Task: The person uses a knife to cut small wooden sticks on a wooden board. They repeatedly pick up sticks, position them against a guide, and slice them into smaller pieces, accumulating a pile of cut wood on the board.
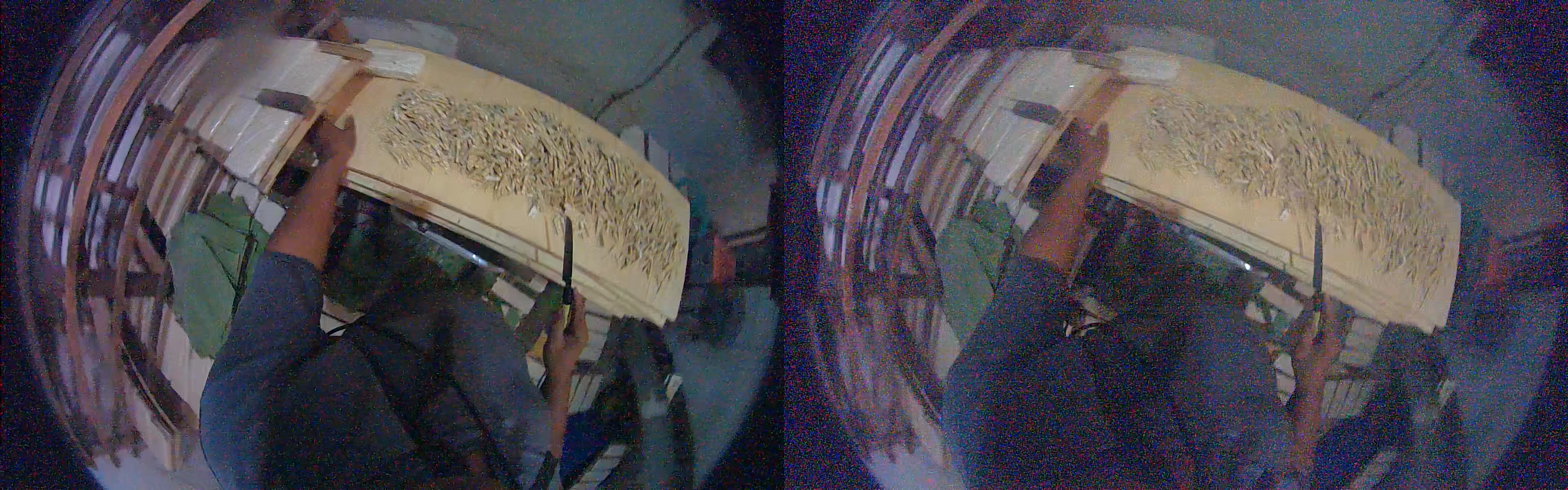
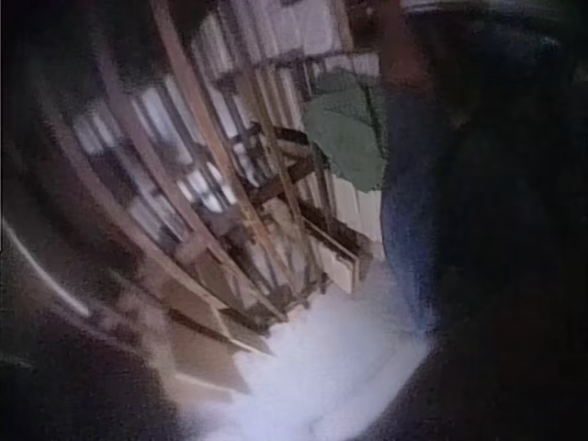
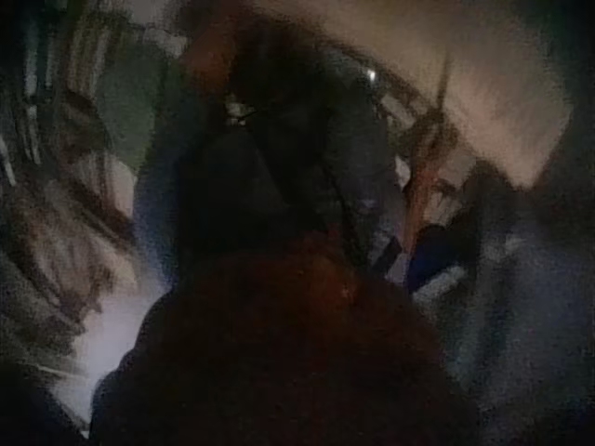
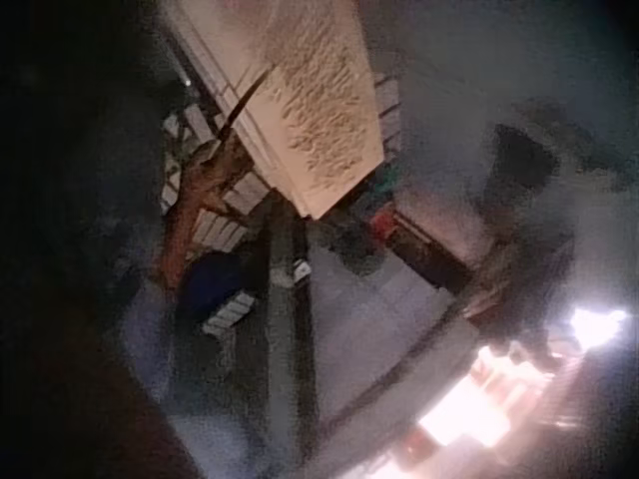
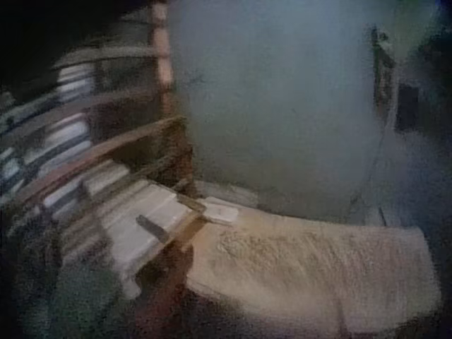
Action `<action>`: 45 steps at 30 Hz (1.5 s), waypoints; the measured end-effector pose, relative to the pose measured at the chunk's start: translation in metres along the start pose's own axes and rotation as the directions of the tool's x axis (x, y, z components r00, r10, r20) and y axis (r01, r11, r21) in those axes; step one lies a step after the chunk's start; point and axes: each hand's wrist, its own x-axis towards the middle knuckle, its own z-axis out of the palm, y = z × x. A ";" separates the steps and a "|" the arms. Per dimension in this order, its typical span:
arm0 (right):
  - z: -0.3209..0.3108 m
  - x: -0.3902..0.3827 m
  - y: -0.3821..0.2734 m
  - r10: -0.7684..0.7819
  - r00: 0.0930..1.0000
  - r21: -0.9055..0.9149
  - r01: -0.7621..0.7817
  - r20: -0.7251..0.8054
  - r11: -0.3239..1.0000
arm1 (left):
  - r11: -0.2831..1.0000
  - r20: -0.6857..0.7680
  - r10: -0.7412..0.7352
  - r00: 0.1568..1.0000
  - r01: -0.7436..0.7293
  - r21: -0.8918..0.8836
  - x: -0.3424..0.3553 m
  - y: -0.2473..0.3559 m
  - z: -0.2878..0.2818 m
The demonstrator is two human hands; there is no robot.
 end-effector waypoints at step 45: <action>0.002 -0.019 0.003 0.096 0.990 0.128 -0.082 -0.108 0.988 | 0.967 0.066 0.233 0.970 -0.223 -0.126 0.013 -0.019 0.014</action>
